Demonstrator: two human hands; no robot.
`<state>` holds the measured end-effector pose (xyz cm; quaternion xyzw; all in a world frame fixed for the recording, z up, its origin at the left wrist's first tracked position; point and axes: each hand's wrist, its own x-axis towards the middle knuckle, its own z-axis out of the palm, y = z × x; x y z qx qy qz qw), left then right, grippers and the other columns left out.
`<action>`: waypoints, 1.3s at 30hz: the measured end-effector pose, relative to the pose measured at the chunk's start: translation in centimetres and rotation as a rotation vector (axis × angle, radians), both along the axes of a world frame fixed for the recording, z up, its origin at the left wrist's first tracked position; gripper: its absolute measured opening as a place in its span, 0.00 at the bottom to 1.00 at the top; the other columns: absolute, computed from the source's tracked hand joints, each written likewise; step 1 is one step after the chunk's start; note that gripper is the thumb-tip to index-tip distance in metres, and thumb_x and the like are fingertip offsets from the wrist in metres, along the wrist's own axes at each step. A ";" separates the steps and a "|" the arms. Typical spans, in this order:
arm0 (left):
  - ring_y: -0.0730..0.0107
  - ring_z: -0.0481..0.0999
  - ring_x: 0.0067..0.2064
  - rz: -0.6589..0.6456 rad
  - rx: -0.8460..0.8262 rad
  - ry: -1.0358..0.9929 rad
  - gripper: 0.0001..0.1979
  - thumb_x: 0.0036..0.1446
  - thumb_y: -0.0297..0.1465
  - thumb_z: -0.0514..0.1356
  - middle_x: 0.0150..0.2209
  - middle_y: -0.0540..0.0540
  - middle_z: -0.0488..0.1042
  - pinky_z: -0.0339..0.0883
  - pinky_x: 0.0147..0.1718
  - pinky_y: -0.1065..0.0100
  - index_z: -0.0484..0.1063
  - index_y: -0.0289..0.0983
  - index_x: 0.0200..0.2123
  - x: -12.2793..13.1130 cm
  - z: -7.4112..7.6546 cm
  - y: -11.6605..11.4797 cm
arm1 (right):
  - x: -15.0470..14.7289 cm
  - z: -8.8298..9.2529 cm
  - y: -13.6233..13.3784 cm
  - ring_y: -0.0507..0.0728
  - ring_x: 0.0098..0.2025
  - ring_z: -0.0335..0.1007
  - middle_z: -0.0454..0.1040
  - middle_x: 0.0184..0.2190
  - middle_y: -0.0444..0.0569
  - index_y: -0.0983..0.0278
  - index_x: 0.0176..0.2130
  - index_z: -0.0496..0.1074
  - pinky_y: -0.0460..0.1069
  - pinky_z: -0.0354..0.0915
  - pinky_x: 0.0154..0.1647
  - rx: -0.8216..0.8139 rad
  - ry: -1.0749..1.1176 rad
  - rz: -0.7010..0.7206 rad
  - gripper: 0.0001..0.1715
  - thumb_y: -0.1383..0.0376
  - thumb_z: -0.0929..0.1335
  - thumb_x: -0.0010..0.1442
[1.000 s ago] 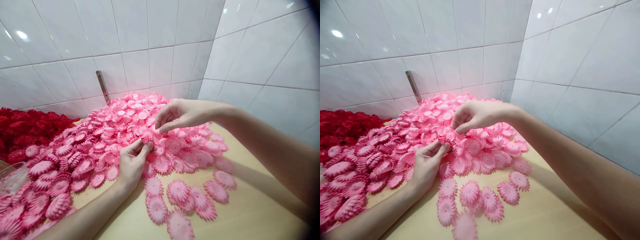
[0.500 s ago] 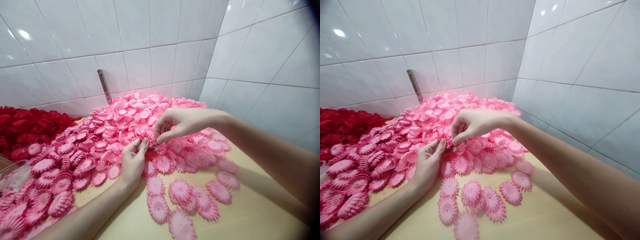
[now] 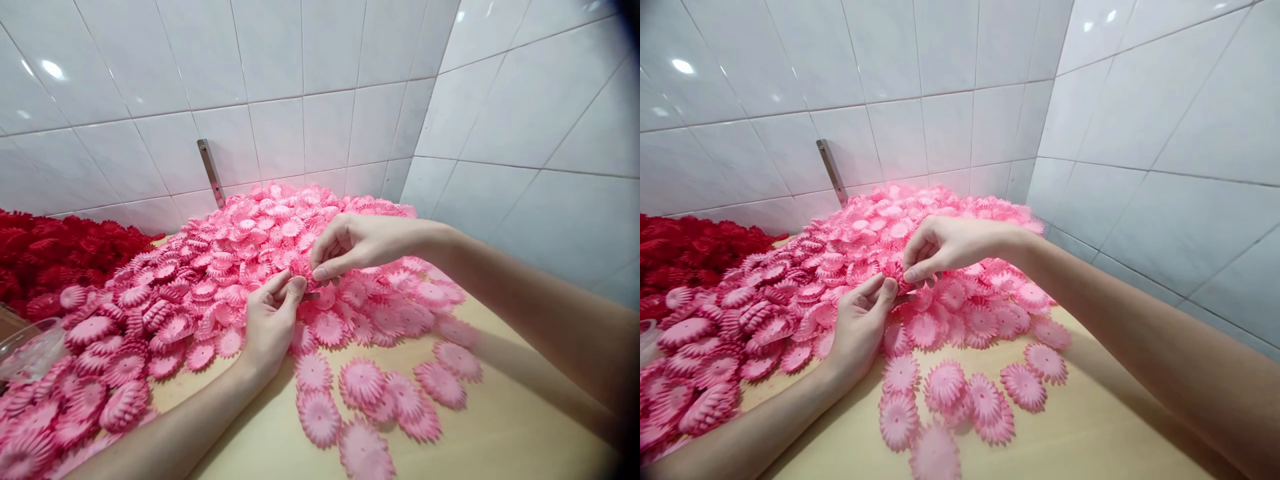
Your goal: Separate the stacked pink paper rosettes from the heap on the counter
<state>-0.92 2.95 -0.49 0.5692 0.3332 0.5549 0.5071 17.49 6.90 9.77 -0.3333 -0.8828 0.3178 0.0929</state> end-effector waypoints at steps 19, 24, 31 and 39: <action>0.67 0.77 0.31 0.050 -0.031 -0.033 0.13 0.56 0.36 0.62 0.23 0.50 0.72 0.68 0.31 0.71 0.68 0.35 0.24 0.2 0.2 -0.3 | 0.7 -0.4 0.8 0.49 0.24 0.58 0.64 0.20 0.42 0.66 0.22 0.67 0.46 0.53 0.23 -0.015 0.092 -0.131 0.10 0.71 0.65 0.53; 0.73 0.71 0.27 0.102 -0.005 -0.023 0.12 0.57 0.35 0.62 0.21 0.52 0.68 0.66 0.29 0.72 0.69 0.35 0.24 0.1 0.0 -0.1 | 0.6 -0.6 0.9 0.47 0.22 0.53 0.63 0.19 0.40 0.65 0.23 0.67 0.46 0.51 0.21 -0.033 0.062 -0.097 0.10 0.67 0.67 0.55; 0.73 0.70 0.28 0.092 0.064 0.050 0.11 0.57 0.33 0.62 0.24 0.51 0.71 0.67 0.33 0.72 0.72 0.35 0.25 0.1 0.2 -0.4 | -0.5 -0.4 -0.4 0.49 0.24 0.61 0.70 0.23 0.44 0.66 0.28 0.72 0.46 0.54 0.23 0.108 -0.008 -0.075 0.20 0.51 0.69 0.56; 0.73 0.69 0.27 0.090 0.025 0.029 0.10 0.58 0.34 0.61 0.25 0.50 0.72 0.65 0.28 0.73 0.72 0.35 0.27 0.1 0.2 -0.4 | 0.0 -0.3 0.0 0.49 0.25 0.62 0.70 0.24 0.44 0.67 0.32 0.74 0.45 0.56 0.24 0.048 0.035 -0.053 0.20 0.52 0.68 0.59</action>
